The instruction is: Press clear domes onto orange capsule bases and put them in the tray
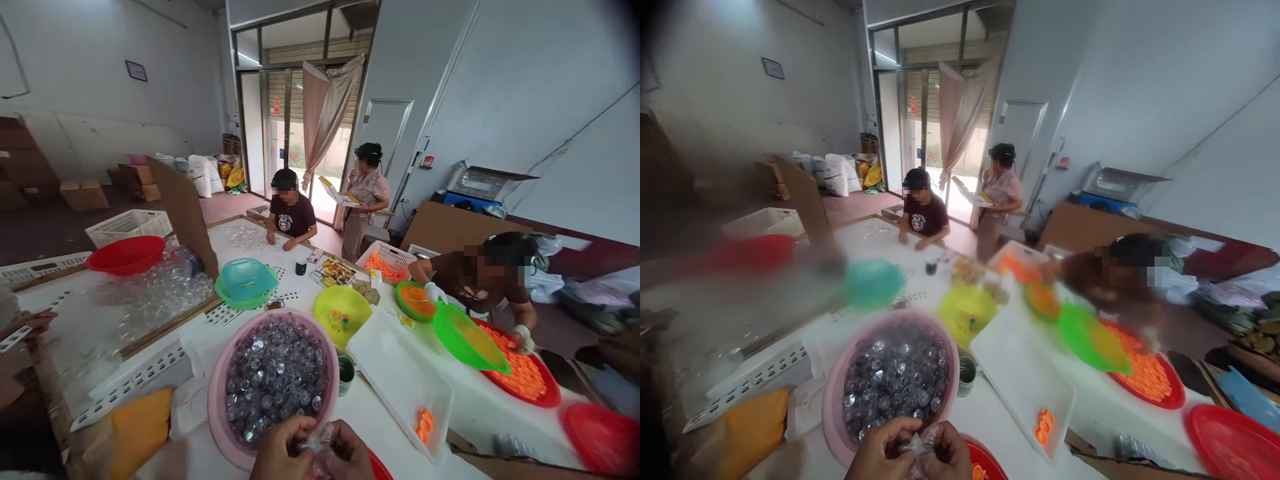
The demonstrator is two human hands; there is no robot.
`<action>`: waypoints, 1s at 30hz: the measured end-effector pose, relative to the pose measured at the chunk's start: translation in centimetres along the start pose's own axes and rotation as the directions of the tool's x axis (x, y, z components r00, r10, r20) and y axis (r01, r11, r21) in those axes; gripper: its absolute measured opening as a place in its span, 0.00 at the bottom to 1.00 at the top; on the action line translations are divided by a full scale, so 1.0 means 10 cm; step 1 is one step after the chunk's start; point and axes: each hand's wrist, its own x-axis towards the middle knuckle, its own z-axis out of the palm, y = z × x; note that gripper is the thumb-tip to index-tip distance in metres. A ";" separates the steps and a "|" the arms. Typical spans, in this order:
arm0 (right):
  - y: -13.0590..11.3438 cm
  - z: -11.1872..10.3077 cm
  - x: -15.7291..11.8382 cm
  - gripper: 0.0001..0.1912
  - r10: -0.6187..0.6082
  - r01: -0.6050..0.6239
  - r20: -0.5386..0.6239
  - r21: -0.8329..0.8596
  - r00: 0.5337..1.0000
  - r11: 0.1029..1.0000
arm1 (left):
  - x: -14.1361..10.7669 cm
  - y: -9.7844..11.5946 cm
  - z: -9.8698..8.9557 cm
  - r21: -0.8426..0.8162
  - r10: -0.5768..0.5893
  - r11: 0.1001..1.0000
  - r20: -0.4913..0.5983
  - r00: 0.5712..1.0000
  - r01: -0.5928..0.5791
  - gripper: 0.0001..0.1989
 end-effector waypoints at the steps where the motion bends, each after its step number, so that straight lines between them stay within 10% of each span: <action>1: -0.01 0.00 0.06 0.17 -0.001 0.001 -0.006 -0.033 1.000 0.999 | 0.09 0.02 -0.01 0.019 -0.017 1.000 -0.011 1.000 0.017 0.15; 8: -0.11 -0.13 0.43 0.14 -0.086 0.062 -0.095 -0.229 0.992 0.971 | 0.67 0.19 -0.06 0.002 -0.072 0.997 -0.159 0.985 0.073 0.12; 13: -0.25 -0.23 0.83 0.09 -0.579 0.343 -0.100 -0.720 0.809 0.603 | 1.12 0.38 0.17 -0.350 -0.191 0.930 -0.197 0.962 0.113 0.06; 18: -0.44 -0.29 1.36 0.16 -0.600 0.448 0.131 -0.791 0.789 0.417 | 1.68 0.51 0.29 -0.636 -0.344 0.729 -0.018 0.939 0.255 0.12; 24: -0.66 -0.58 2.20 0.10 -0.573 0.481 0.240 -0.818 0.784 0.316 | 2.28 0.68 0.15 -0.557 -0.289 0.764 0.157 0.944 0.327 0.20; 30: -1.13 -0.85 2.98 0.07 -0.655 0.388 0.089 -0.862 0.750 0.327 | 2.64 0.61 -0.09 -0.294 -0.153 0.943 0.029 0.988 0.155 0.19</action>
